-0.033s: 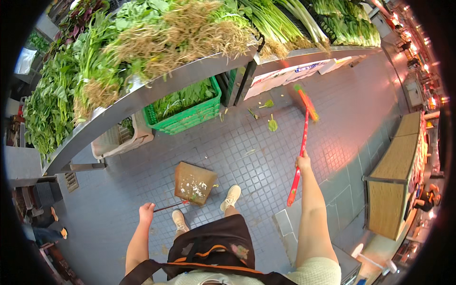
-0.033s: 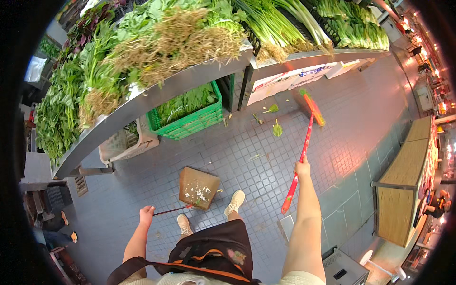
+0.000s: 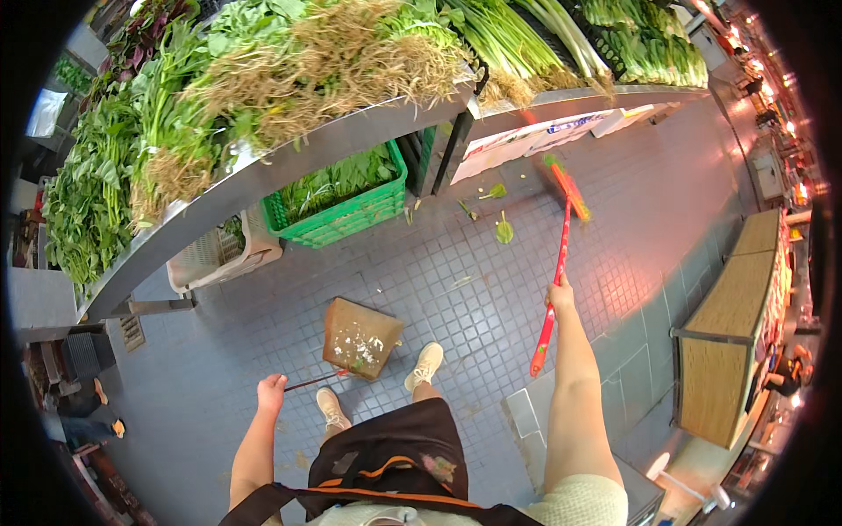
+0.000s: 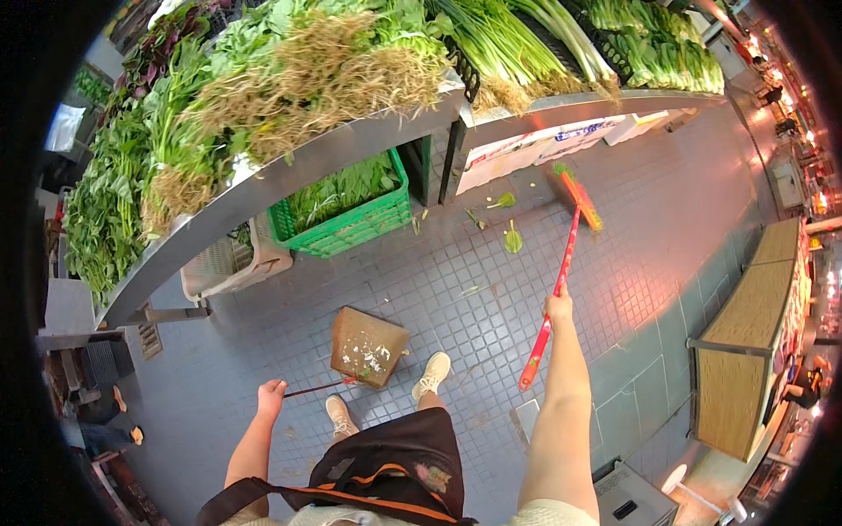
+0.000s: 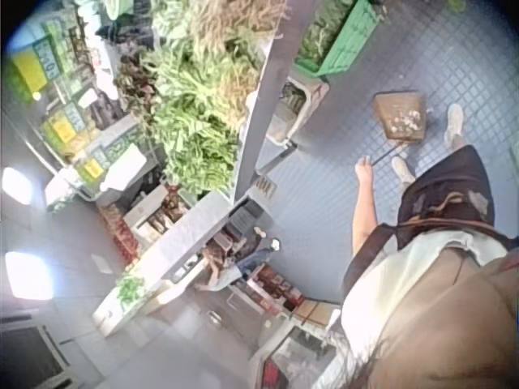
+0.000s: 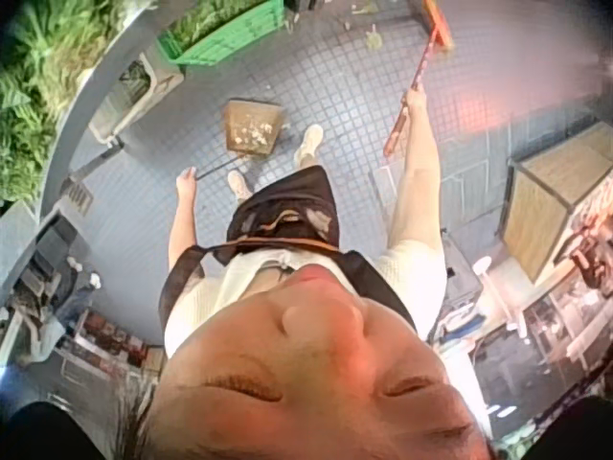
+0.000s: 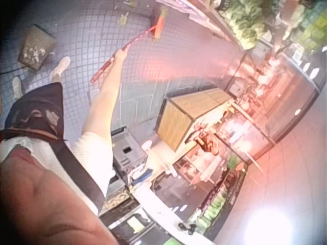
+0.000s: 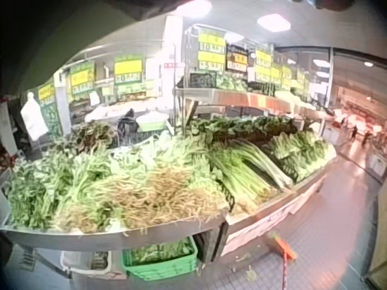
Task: The person sweeps debris from the floor into a dustpan using a broom and dustpan, then arranges leafy vegetables on a display shelf. Finally, the person uses a spray bottle to mist the vegetables with water.
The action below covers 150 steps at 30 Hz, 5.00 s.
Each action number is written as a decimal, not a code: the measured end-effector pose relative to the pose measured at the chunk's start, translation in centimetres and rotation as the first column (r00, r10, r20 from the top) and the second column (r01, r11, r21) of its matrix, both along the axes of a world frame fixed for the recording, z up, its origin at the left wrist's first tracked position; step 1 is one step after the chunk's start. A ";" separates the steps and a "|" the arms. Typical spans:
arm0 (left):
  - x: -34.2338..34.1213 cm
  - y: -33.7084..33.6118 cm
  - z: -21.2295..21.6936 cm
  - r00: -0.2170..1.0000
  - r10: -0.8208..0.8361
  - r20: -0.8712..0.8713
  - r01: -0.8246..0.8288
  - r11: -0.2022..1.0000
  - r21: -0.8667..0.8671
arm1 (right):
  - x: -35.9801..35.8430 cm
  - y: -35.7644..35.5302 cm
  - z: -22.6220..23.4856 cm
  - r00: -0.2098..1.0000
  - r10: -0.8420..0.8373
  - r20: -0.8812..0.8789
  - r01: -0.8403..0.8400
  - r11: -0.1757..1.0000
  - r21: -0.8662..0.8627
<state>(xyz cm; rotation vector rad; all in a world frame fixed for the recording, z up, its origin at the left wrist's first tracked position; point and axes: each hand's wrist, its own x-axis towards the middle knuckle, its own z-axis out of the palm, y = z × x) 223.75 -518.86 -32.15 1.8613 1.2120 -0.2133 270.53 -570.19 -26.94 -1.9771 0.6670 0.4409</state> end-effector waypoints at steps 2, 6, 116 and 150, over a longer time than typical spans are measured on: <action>2.7 -2.4 0.3 0.998 -0.042 -0.055 0.042 0.999 -0.008 | 1.8 -1.0 -2.9 0.994 0.113 0.009 -0.111 0.989 -0.099; 7.3 -6.4 1.9 0.983 -0.090 -0.159 0.089 0.996 -0.015 | -6.4 -1.8 -5.6 0.852 0.501 -0.151 -0.511 0.731 -0.452; -12.4 2.6 -3.5 0.870 -0.490 0.053 0.493 0.866 -0.081 | -70.2 23.4 3.9 0.912 0.254 -0.322 -0.251 0.967 0.052; -26.6 13.7 -1.7 0.806 -0.590 -0.047 0.579 0.802 -0.143 | -78.0 26.7 17.6 0.808 0.223 -0.546 -0.028 0.939 0.343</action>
